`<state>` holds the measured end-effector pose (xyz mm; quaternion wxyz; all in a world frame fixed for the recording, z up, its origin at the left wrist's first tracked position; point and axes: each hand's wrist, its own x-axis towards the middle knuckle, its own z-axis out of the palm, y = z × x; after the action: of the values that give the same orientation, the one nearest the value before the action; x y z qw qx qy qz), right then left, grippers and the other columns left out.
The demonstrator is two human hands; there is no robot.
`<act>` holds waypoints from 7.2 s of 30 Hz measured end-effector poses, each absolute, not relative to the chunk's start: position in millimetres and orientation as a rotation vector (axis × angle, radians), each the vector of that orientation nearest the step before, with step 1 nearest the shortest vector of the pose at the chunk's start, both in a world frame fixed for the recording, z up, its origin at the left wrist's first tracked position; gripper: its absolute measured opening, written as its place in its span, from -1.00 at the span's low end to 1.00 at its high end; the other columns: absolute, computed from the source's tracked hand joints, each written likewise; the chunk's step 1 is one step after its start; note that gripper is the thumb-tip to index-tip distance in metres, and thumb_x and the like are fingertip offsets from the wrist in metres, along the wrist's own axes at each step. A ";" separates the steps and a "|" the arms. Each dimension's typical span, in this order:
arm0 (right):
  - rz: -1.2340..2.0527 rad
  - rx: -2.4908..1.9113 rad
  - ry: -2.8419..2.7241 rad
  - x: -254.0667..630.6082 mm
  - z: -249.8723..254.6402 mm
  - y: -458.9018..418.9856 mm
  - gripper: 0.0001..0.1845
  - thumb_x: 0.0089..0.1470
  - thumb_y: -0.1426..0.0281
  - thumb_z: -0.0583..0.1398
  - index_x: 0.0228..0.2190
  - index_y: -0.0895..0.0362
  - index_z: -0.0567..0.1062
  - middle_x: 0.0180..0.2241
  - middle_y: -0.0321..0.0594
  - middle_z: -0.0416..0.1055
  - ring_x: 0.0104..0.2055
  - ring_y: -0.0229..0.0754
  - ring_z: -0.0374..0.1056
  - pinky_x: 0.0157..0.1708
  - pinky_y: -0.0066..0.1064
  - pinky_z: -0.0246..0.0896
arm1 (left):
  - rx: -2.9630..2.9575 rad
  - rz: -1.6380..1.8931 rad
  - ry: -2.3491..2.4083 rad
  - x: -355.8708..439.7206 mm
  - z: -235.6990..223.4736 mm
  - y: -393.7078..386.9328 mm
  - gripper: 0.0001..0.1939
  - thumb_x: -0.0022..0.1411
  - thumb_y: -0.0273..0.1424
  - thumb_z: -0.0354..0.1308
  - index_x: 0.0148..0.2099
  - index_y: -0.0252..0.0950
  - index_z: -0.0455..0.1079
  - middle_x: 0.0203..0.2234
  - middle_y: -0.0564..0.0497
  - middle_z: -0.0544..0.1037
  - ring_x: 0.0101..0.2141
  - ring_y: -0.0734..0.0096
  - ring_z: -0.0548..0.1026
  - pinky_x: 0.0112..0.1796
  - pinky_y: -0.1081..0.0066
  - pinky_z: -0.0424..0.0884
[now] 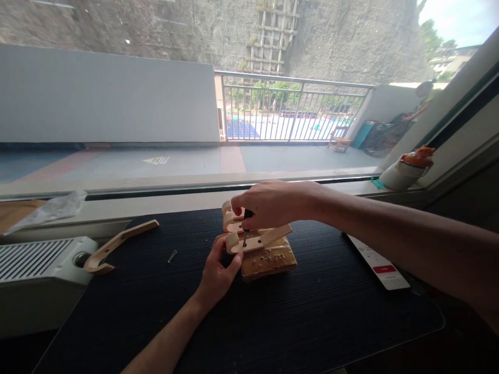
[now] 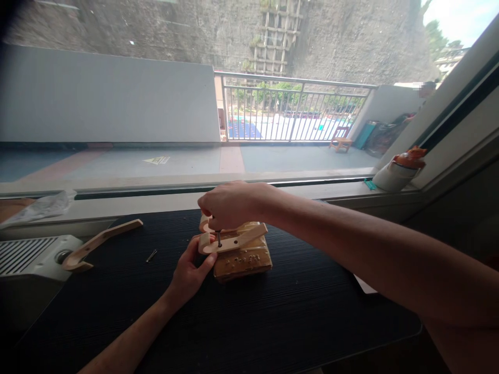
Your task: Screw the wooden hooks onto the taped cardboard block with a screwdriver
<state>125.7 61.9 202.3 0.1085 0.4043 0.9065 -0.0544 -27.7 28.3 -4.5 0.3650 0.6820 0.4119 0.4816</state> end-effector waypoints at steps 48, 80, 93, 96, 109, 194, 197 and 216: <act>-0.267 1.169 2.843 134.2 201.8 71.0 -0.67 0.06 0.30 0.03 -0.31 0.17 0.54 -0.45 -0.22 0.43 -0.52 -0.37 0.13 -0.51 -0.46 -0.04 | 1.743 1.230 1.071 -28.4 -4.4 28.4 -0.73 0.14 -0.42 0.08 -0.07 -0.21 0.26 -0.14 0.00 0.37 -0.08 0.34 0.36 0.01 0.33 0.23; -0.285 1.123 2.830 136.2 204.8 69.7 -0.70 0.04 0.32 0.05 -0.34 0.16 0.54 -0.47 -0.24 0.42 -0.55 -0.39 0.09 -0.51 -0.47 -0.07 | 1.772 1.242 1.085 -27.6 -2.6 29.0 -0.74 0.13 -0.43 0.09 -0.09 -0.23 0.28 -0.17 0.00 0.39 -0.09 0.33 0.38 0.00 0.32 0.25; -0.213 1.096 2.761 134.7 211.2 62.2 -0.75 -0.02 0.43 0.06 -0.35 0.13 0.53 -0.47 -0.23 0.42 -0.53 -0.34 0.14 -0.52 -0.43 -0.05 | 2.181 1.631 1.159 -36.0 0.9 29.0 -0.57 0.06 -0.52 0.18 -0.01 -0.22 0.22 -0.17 -0.04 0.38 -0.13 0.29 0.38 -0.05 0.20 0.30; -0.210 1.128 2.764 135.0 207.4 63.6 -0.75 0.00 0.39 0.06 -0.36 0.14 0.52 -0.47 -0.25 0.42 -0.54 -0.35 0.13 -0.53 -0.44 -0.03 | 2.261 1.618 1.161 -37.1 0.4 29.6 -0.62 0.07 -0.54 0.17 -0.04 -0.21 0.26 -0.18 -0.04 0.40 -0.13 0.27 0.38 -0.07 0.19 0.31; -0.178 1.051 2.779 129.3 210.7 64.9 -0.73 0.02 0.43 0.04 -0.33 0.09 0.53 -0.43 -0.24 0.45 -0.50 -0.32 0.17 -0.51 -0.42 -0.02 | 2.278 1.621 1.165 -37.1 -1.8 29.5 -0.60 0.07 -0.54 0.17 -0.02 -0.21 0.25 -0.18 -0.06 0.41 -0.13 0.26 0.39 -0.08 0.18 0.31; -0.156 1.166 2.806 135.0 202.4 65.4 -0.64 0.09 0.27 0.00 -0.39 0.17 0.53 -0.51 -0.17 0.41 -0.54 -0.31 0.14 -0.52 -0.41 -0.05 | 2.189 1.587 1.108 -34.8 -1.1 28.1 -0.62 0.11 -0.54 0.13 -0.01 -0.21 0.22 -0.15 -0.08 0.38 -0.10 0.26 0.38 -0.06 0.17 0.32; -0.186 1.126 2.800 134.5 206.7 64.7 -0.72 0.04 0.28 0.07 -0.32 0.13 0.52 -0.45 -0.20 0.43 -0.52 -0.32 0.16 -0.52 -0.41 -0.05 | 2.196 1.591 1.101 -34.8 -1.0 28.3 -0.61 0.11 -0.54 0.14 -0.01 -0.22 0.22 -0.15 -0.08 0.38 -0.10 0.26 0.38 -0.06 0.18 0.32; -0.223 1.185 2.748 133.4 203.3 63.9 -0.70 0.02 0.26 0.09 -0.25 0.09 0.51 -0.37 -0.19 0.44 -0.49 -0.32 0.17 -0.50 -0.40 -0.06 | 2.190 1.603 1.085 -34.8 -2.7 28.9 -0.61 0.10 -0.56 0.14 -0.01 -0.23 0.22 -0.15 -0.08 0.38 -0.10 0.25 0.38 -0.06 0.17 0.32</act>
<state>133.4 63.9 203.3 0.0703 0.3939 0.9134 -0.0742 -34.8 28.9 -2.7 0.1091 0.7447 0.3690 0.5453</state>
